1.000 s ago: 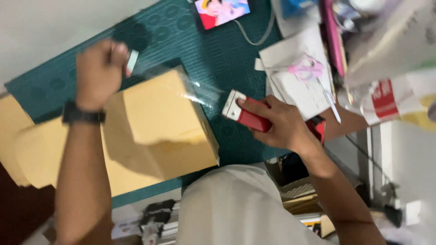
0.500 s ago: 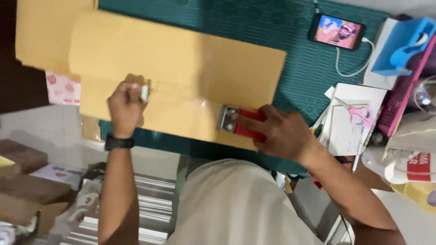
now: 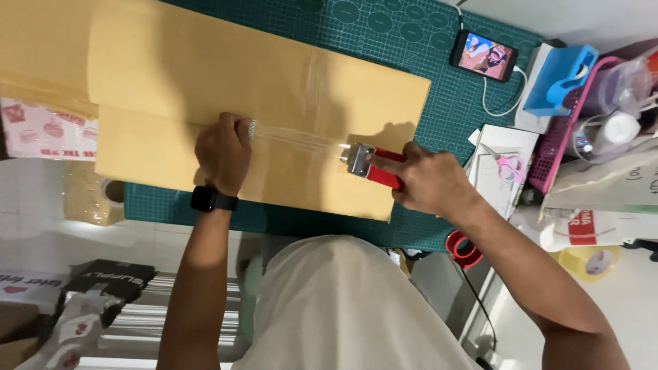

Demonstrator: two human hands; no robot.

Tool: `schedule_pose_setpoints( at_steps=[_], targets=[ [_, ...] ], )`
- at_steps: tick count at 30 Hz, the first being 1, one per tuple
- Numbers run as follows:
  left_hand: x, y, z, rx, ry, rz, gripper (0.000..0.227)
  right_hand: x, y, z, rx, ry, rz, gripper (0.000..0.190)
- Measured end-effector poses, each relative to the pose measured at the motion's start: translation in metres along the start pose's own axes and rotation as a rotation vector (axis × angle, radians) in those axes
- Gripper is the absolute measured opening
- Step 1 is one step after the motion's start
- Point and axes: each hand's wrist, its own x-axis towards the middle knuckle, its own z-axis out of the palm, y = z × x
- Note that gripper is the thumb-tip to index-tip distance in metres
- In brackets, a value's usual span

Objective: Folding and sealing large padded envelopes using a packing tape dispenser on a workstation.

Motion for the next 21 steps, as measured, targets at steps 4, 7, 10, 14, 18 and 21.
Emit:
schedule_pose_setpoints(
  at_steps=[4,7,10,14,18,21],
  targets=[
    [-0.003,-0.001,0.001,0.083,0.031,0.033,0.023,0.016,-0.009,-0.01,-0.022,-0.107,-0.006,0.065],
    [-0.008,-0.002,0.001,0.134,0.009,0.024,0.026,0.026,-0.015,-0.01,-0.05,-0.139,-0.01,0.063],
    [-0.007,0.003,-0.007,0.126,-0.04,-0.005,0.025,0.032,-0.021,0.005,-0.119,-0.165,-0.018,0.063],
    [-0.008,0.005,-0.009,0.12,0.027,0.017,0.024,0.047,-0.034,-0.018,-0.124,-0.347,0.001,0.06],
    [-0.01,0.003,-0.006,0.115,-0.024,-0.054,0.026,0.05,-0.038,-0.014,-0.14,-0.376,0.016,0.062],
    [0.0,0.007,-0.014,0.105,-0.074,-0.345,0.05,0.05,-0.041,-0.009,-0.159,-0.375,0.032,0.065]
  ],
)
